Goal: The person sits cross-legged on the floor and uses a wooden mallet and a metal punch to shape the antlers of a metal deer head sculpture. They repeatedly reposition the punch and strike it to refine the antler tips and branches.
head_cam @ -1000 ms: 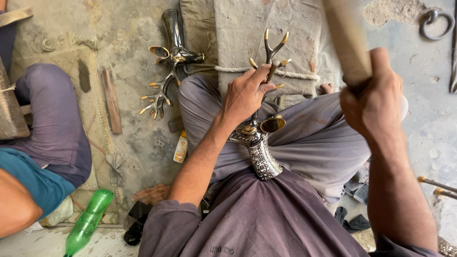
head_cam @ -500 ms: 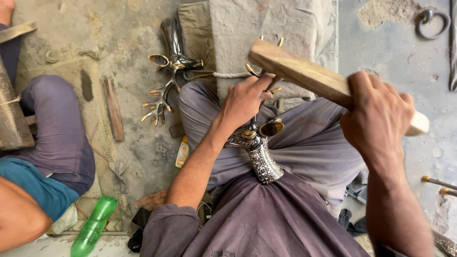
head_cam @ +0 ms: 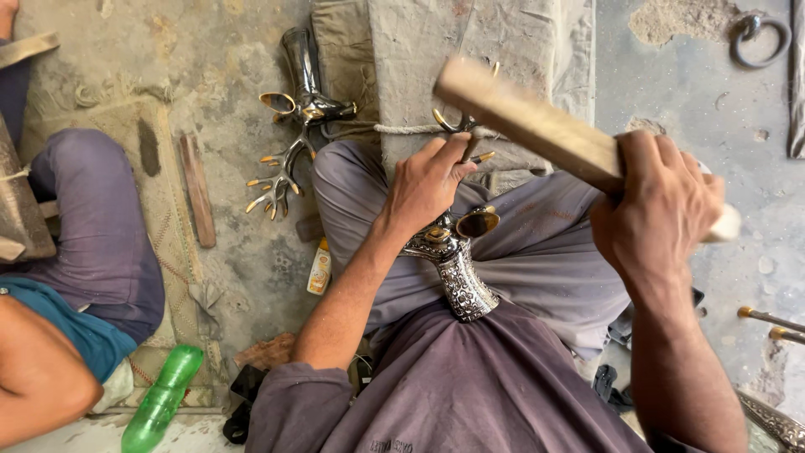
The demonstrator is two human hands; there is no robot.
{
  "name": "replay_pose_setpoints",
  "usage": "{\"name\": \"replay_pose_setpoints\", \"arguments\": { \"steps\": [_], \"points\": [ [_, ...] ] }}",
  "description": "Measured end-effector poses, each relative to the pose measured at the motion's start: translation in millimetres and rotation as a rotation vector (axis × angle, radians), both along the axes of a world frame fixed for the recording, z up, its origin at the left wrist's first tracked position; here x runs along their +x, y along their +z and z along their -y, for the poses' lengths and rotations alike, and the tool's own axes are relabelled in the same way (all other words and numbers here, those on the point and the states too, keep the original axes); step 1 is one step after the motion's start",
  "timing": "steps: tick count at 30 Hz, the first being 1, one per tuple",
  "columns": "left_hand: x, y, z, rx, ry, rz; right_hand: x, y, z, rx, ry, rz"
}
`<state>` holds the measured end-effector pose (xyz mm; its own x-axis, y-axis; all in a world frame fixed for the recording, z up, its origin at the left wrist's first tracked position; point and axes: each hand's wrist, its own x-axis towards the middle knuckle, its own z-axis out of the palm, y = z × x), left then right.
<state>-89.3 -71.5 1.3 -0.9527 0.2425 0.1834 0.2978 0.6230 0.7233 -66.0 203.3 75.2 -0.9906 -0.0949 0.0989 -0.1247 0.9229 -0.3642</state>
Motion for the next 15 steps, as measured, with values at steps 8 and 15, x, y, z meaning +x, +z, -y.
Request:
{"name": "replay_pose_setpoints", "arguments": {
  "steps": [8, 15],
  "points": [
    [-6.4, -8.0, 1.7, -0.023, -0.045, -0.004, -1.8, 1.0, 1.7, 0.033, -0.059, 0.045],
    [-9.4, -10.2, 4.7, -0.030, -0.136, 0.019, 24.1, -6.2, 9.2, -0.341, -0.175, 0.136]
  ]
}}
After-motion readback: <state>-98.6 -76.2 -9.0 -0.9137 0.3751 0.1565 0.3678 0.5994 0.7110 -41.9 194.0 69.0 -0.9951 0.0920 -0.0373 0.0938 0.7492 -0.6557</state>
